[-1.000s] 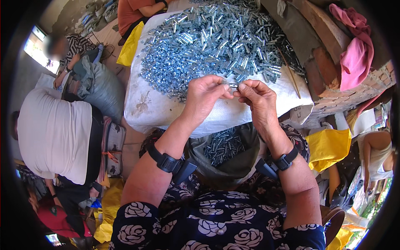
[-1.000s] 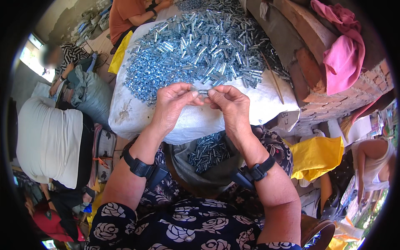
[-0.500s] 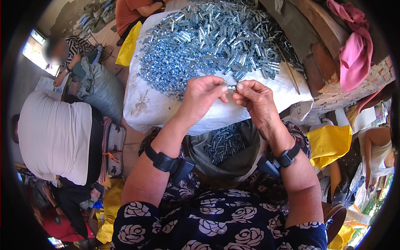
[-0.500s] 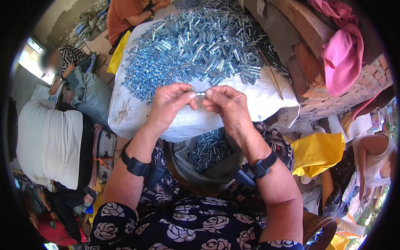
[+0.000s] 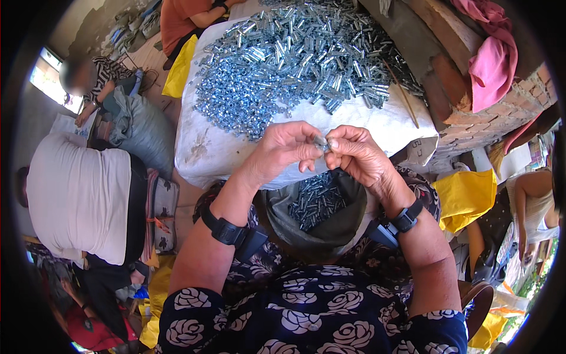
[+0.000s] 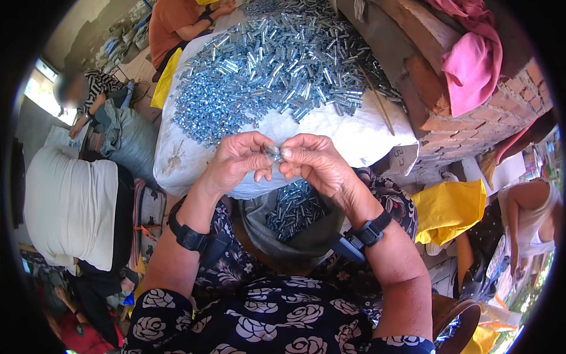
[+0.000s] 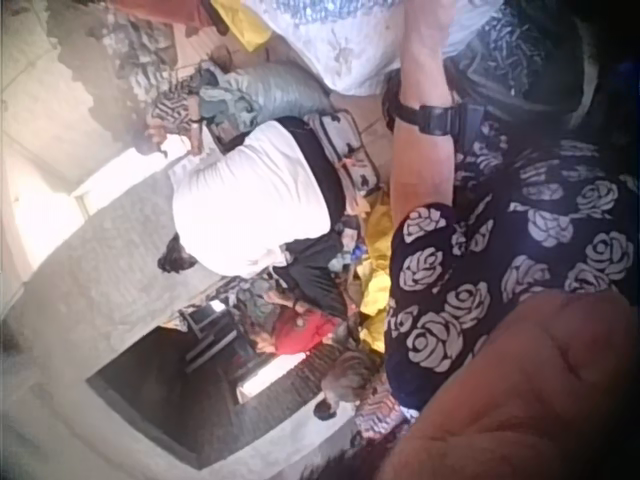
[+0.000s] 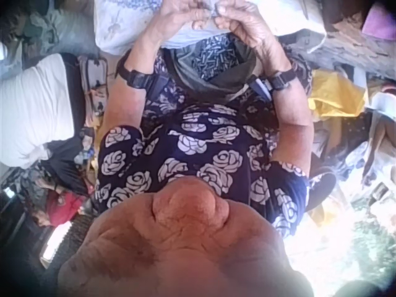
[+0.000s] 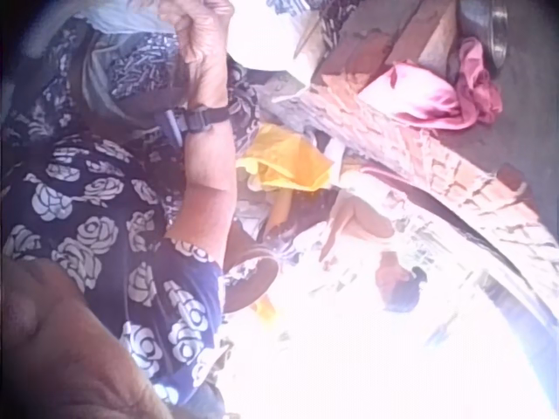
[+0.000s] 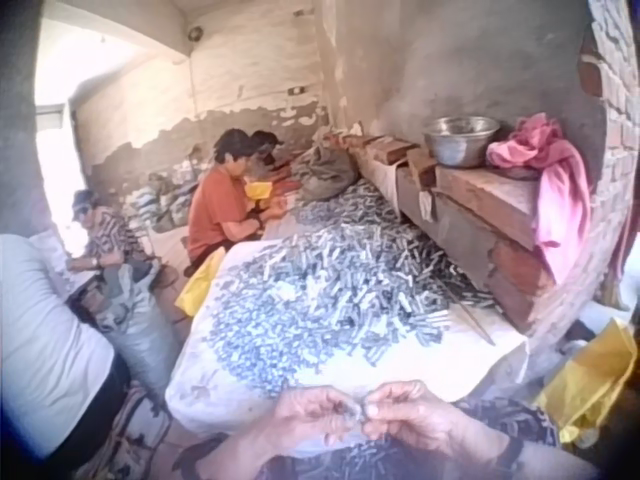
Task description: Manually assembling small metal brackets or hinge components from a pile of parts.
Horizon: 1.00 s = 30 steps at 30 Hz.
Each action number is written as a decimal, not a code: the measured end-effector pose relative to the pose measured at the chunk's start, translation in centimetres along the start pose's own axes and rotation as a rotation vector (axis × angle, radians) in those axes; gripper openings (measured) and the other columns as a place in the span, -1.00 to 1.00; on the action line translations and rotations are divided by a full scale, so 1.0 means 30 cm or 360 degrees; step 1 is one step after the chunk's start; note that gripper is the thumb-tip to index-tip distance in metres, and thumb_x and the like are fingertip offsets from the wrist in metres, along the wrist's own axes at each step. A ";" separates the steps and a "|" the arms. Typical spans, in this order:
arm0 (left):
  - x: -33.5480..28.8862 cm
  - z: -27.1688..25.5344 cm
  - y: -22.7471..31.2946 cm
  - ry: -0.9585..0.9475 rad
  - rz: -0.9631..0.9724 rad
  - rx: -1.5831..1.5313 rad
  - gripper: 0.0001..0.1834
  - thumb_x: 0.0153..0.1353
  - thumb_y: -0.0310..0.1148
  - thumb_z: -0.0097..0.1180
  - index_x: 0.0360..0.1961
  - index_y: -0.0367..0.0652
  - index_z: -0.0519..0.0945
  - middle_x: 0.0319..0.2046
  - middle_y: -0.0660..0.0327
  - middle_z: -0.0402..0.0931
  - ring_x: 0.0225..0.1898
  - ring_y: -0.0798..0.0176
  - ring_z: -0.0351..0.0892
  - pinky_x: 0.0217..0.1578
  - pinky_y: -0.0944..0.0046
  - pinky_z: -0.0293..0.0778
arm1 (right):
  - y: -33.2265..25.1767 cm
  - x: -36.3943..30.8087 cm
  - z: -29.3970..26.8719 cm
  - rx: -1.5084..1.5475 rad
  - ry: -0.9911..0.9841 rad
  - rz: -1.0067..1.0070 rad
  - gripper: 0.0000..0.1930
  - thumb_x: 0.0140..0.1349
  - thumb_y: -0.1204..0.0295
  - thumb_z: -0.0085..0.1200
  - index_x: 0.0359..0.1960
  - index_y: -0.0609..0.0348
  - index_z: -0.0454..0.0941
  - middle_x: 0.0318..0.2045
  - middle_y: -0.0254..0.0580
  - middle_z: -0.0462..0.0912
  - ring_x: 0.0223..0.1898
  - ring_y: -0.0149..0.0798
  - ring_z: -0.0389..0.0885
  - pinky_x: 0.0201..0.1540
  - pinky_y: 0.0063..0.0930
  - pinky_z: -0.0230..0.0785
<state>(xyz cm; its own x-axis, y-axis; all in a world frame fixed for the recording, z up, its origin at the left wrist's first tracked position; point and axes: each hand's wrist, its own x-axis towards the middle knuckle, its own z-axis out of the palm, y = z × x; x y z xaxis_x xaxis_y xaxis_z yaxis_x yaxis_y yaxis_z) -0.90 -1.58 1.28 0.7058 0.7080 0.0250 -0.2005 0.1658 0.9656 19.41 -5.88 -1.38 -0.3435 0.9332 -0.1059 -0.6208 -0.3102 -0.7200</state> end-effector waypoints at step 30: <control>0.234 -0.167 -0.107 0.0583 0.0537 0.2834 -0.91 -0.07 -0.48 0.08 -0.50 -0.18 0.61 -0.47 0.13 0.54 -0.30 0.11 0.46 -0.16 0.15 0.26 | -0.085 0.208 -0.128 -0.2764 0.0797 -0.0713 -0.71 -0.06 0.41 0.23 -0.23 0.15 0.61 -0.33 -0.02 0.64 -0.30 -0.03 0.63 -0.21 -0.24 0.45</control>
<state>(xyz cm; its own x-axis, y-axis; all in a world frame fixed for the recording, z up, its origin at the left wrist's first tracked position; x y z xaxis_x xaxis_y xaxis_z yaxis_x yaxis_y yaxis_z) 1.29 6.30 -2.95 0.5791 0.6891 0.4356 0.7536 -0.6564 0.0366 21.57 1.42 -2.84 0.0357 0.9426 0.3319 0.8405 0.1513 -0.5202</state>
